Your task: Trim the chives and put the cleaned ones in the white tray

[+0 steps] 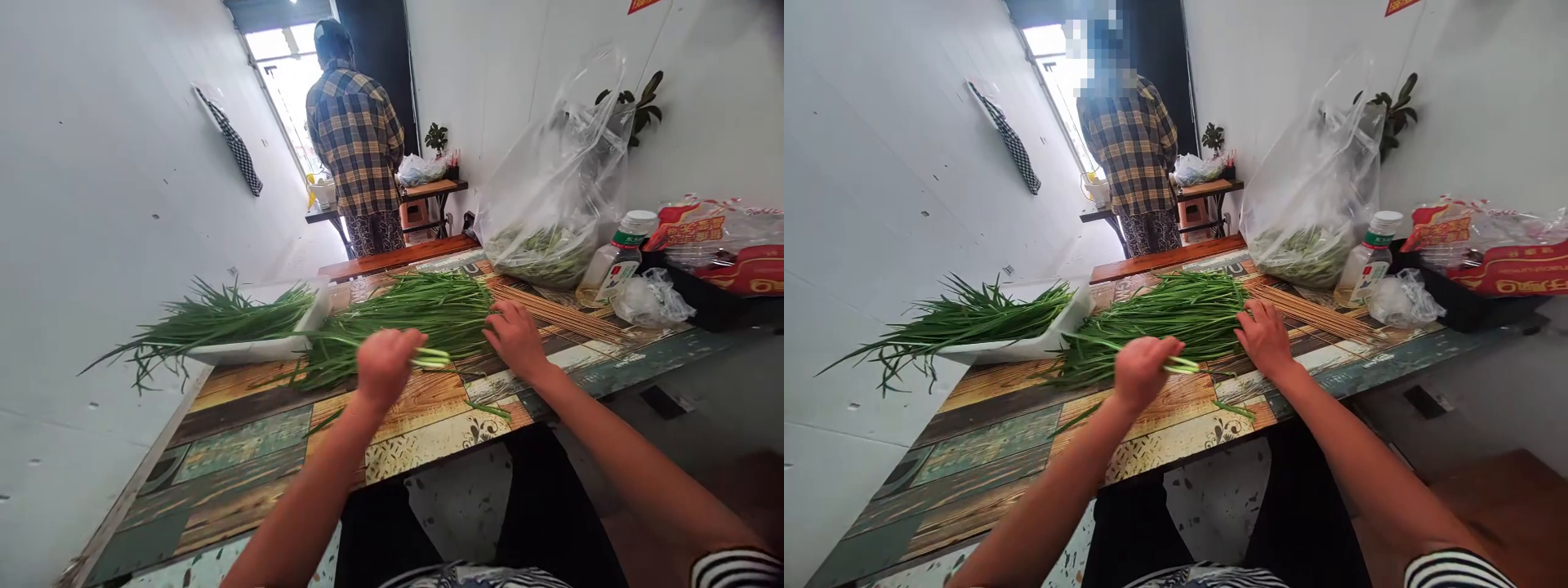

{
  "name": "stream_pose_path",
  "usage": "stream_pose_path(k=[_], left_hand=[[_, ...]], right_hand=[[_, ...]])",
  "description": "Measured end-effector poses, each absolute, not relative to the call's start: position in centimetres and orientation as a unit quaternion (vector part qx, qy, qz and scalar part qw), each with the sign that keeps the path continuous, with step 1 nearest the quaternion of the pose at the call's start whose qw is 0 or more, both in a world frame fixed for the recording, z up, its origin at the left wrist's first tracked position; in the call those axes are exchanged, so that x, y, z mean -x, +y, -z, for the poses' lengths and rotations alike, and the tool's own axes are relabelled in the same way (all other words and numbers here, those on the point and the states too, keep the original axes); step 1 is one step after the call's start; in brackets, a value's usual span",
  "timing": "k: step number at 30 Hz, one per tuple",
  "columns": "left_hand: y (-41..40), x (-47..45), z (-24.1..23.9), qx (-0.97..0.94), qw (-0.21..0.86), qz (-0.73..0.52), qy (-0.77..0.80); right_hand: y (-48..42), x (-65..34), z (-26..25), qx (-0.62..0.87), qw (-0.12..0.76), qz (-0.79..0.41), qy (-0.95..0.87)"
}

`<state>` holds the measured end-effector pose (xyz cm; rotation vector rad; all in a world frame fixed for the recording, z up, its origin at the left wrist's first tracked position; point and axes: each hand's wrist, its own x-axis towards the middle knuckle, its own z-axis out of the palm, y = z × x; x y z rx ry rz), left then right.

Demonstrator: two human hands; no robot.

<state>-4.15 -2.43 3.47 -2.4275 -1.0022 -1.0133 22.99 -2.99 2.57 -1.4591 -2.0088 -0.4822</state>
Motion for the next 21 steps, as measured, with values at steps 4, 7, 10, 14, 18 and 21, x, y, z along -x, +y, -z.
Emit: stream_pose_path(k=[4, 7, 10, 14, 18, 21], left_hand=[[-3.6, -1.1, -0.1, 0.893, 0.191, 0.257, -0.317], [-4.2, -1.6, 0.0, 0.908, 0.210, 0.239, -0.272], [-4.2, -1.4, -0.7, 0.888, 0.234, 0.277, -0.284], [-4.1, -1.3, -1.5, 0.842, 0.250, 0.366, -0.308], [-4.2, -1.1, -1.5, 0.833, 0.230, 0.400, -0.306], [-4.1, -0.9, -1.2, 0.846, 0.213, 0.386, -0.301]], right_hand=[[-2.5, -22.7, -3.3, 0.539, 0.284, 0.195, -0.769], [-2.1, -22.6, -3.2, 0.540, 0.268, 0.199, -0.773], [-2.3, -22.4, -3.3, 0.526, 0.250, 0.208, -0.786], [-4.0, -21.5, -4.3, 0.480, 0.291, 0.167, -0.810], [-6.6, -19.9, -5.2, 0.443, 0.376, 0.049, -0.812], [-7.5, -19.0, -4.7, 0.432, 0.435, -0.035, -0.789]])
